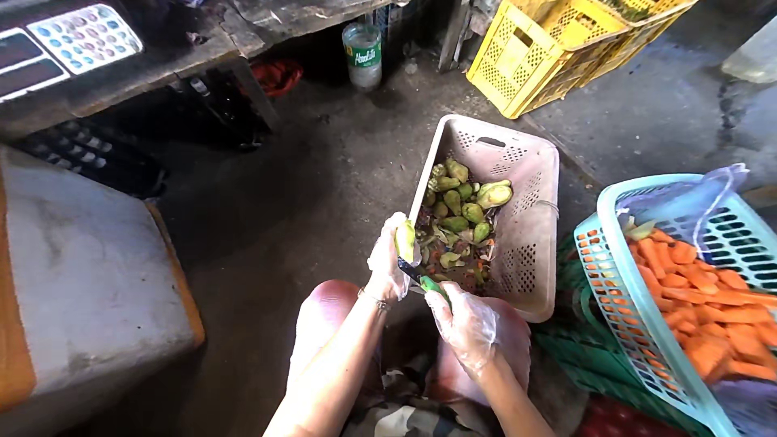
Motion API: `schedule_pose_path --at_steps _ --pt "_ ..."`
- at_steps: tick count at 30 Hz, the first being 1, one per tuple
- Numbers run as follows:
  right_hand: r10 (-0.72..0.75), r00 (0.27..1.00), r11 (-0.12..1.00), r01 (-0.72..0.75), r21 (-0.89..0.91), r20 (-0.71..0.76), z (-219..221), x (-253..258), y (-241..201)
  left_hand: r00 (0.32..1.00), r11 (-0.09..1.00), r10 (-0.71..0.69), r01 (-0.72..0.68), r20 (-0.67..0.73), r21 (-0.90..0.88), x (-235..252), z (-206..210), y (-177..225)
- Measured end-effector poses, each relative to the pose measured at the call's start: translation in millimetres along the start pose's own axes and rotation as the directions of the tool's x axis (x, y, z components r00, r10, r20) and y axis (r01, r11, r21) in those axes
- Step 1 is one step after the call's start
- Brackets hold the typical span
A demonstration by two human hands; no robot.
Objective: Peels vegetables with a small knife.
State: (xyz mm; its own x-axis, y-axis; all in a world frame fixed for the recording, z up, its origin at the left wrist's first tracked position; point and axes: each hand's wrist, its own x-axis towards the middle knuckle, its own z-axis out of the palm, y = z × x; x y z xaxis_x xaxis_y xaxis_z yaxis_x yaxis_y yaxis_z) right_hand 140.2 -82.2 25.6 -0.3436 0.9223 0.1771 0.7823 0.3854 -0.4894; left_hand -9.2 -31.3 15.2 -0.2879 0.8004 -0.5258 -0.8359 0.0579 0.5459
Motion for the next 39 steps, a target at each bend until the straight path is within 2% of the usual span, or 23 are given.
schedule_pose_path --at_steps 4,9,13,16,21,24,26,27,28,31,34,36,39 --pt "0.039 0.998 0.999 -0.038 -0.023 0.042 -2 5 -1 1.000 1.000 0.027 -0.027 -0.004 0.007 0 2 -1" --pt "0.139 0.965 0.990 -0.135 -0.035 0.220 -9 19 -4 0.996 0.999 0.009 -0.005 -0.089 0.046 -2 4 -1" --pt "0.162 0.961 0.986 -0.153 -0.060 0.222 -5 31 -2 0.999 0.998 -0.024 0.025 -0.024 0.058 -1 0 -1" --pt "0.251 0.910 0.967 -0.221 -0.126 0.331 -12 47 -5 0.998 0.999 -0.050 0.050 0.035 -0.003 4 -4 -7" --pt "0.386 0.827 0.923 -0.339 -0.185 0.410 -12 78 5 0.982 0.984 -0.175 0.177 0.076 -0.028 3 -4 -9" --pt "0.456 0.717 0.890 -0.377 -0.257 0.527 -8 94 29 0.972 0.972 -0.226 0.229 0.061 -0.054 3 0 -8" --pt "0.498 0.652 0.867 -0.393 -0.307 0.572 -13 96 40 0.977 0.973 -0.210 0.212 0.028 -0.089 5 2 -5" --pt "0.498 0.659 0.866 -0.408 -0.288 0.563 -17 94 42 0.982 0.976 -0.189 0.190 0.016 -0.102 8 1 -4" --pt "0.473 0.697 0.878 -0.423 -0.225 0.539 -22 87 41 0.985 0.978 -0.170 0.168 -0.005 -0.126 11 1 -3" --pt "0.343 0.858 0.894 -0.423 0.146 0.383 -23 50 20 0.985 0.968 -0.164 0.149 -0.060 -0.201 14 2 -4" --pt "0.294 0.901 0.788 -0.417 0.453 0.318 -7 22 -5 0.989 0.976 -0.145 0.138 -0.027 -0.169 11 3 -7" --pt "0.273 0.924 0.781 -0.376 0.498 0.269 3 16 -18 0.990 0.983 -0.125 0.132 0.059 -0.128 10 -3 -11" --pt "0.147 0.989 0.896 -0.128 0.426 -0.013 20 0 -39 0.974 0.967 -0.141 0.174 0.175 -0.186 10 -12 -13"
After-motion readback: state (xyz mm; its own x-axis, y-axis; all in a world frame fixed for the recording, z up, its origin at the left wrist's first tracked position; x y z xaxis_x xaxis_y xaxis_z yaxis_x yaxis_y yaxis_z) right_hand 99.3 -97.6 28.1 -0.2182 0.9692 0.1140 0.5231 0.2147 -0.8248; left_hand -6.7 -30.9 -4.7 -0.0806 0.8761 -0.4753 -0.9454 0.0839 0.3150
